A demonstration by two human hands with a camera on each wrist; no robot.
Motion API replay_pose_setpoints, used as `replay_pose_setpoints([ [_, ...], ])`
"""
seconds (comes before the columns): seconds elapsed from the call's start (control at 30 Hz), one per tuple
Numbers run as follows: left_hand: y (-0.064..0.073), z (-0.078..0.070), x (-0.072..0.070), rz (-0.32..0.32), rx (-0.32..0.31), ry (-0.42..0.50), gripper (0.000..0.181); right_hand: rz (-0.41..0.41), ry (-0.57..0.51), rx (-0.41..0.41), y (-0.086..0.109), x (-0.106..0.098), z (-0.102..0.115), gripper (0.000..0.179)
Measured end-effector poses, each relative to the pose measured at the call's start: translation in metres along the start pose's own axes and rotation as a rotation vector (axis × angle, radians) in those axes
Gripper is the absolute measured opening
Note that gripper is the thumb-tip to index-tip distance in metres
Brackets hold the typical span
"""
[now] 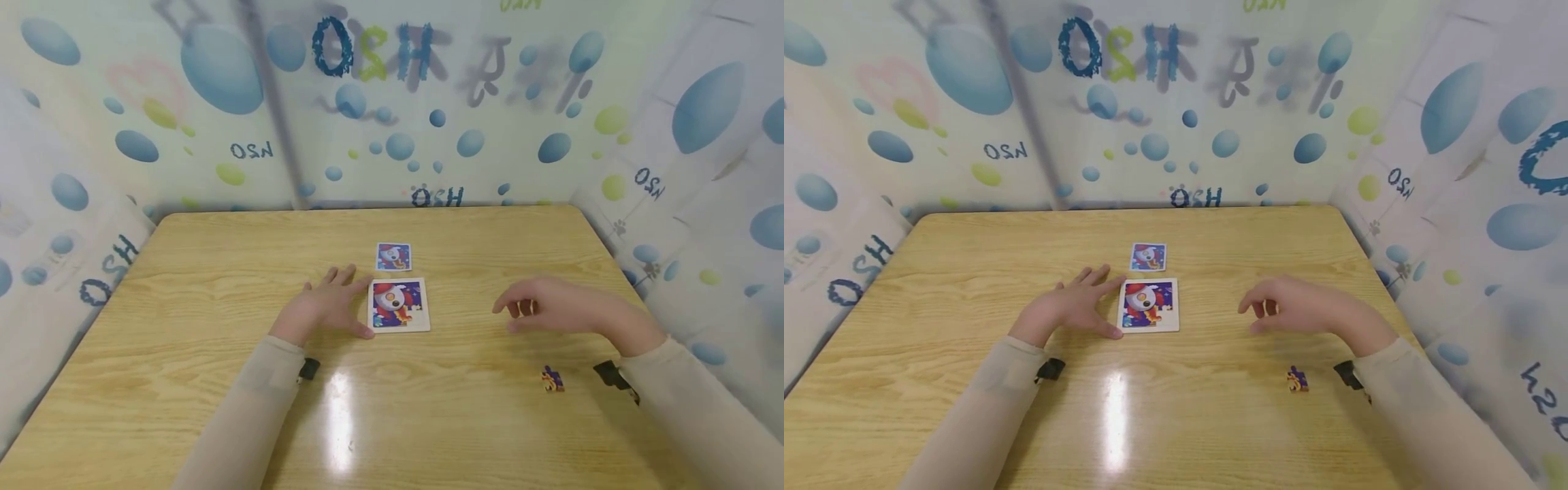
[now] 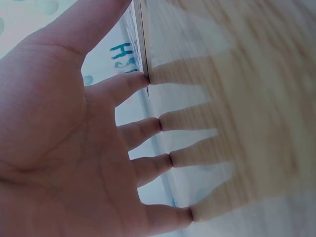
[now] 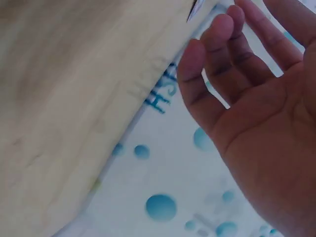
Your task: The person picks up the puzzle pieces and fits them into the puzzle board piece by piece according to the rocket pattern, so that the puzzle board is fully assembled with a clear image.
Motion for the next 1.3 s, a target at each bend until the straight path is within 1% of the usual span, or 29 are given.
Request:
replay_pose_setpoints([
  [0.1, 0.0, 0.0, 0.0, 0.002, 0.0, 0.005, 0.114, -0.015, -0.075, 0.01, 0.025, 0.01, -0.014, 0.027],
  [0.23, 0.001, 0.001, 0.0, 0.005, -0.004, 0.018, 0.114, -0.009, -0.191, -0.02, 0.051, 0.026, -0.026, 0.026],
  [0.33, 0.001, 0.004, 0.0, 0.002, -0.009, 0.017, 0.114, 0.006, -0.271, -0.039, 0.064, 0.038, -0.032, 0.028],
  [0.4, 0.001, 0.006, 0.001, 0.0, -0.012, 0.021, 0.114, 0.016, -0.302, -0.044, 0.069, 0.045, -0.037, 0.03],
  [0.5, 0.001, 0.007, 0.001, 0.0, -0.013, 0.027, 0.114, 0.029, -0.331, -0.019, 0.074, 0.055, -0.046, 0.031],
  [0.57, 0.0, 0.008, 0.001, 0.002, -0.012, 0.025, 0.114, 0.026, -0.329, -0.005, 0.076, 0.059, -0.051, 0.032],
  [0.7, -0.001, 0.006, 0.001, 0.004, -0.005, 0.009, 0.113, 0.002, -0.314, -0.023, 0.077, 0.062, -0.055, 0.034],
  [0.83, 0.0, 0.003, 0.0, 0.001, 0.0, 0.002, 0.112, -0.011, -0.257, -0.019, 0.075, 0.064, -0.056, 0.033],
  [1.0, 0.001, 0.002, 0.0, -0.001, 0.0, 0.0, 0.112, -0.055, -0.186, 0.006, 0.069, 0.058, -0.057, 0.024],
  [1.07, 0.0, 0.002, 0.0, 0.0, 0.0, 0.001, 0.112, -0.07, -0.185, 0.009, 0.068, 0.055, -0.058, 0.023],
  [1.17, 0.0, 0.002, 0.001, 0.002, 0.0, 0.0, 0.113, -0.089, -0.163, 0.002, 0.068, 0.054, -0.059, 0.023],
  [1.3, -0.001, 0.004, 0.002, -0.001, 0.002, 0.007, 0.113, -0.123, -0.141, -0.028, 0.066, 0.053, -0.057, 0.02],
])
Point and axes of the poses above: each hand's wrist, its own y-axis away from the middle knuckle, its own x-axis out of the palm, z = x × y, the point moved 8 cm from there along -y, towards the middle knuckle, and after that the axes turned 1 degree about y, right-handed, at the moved point
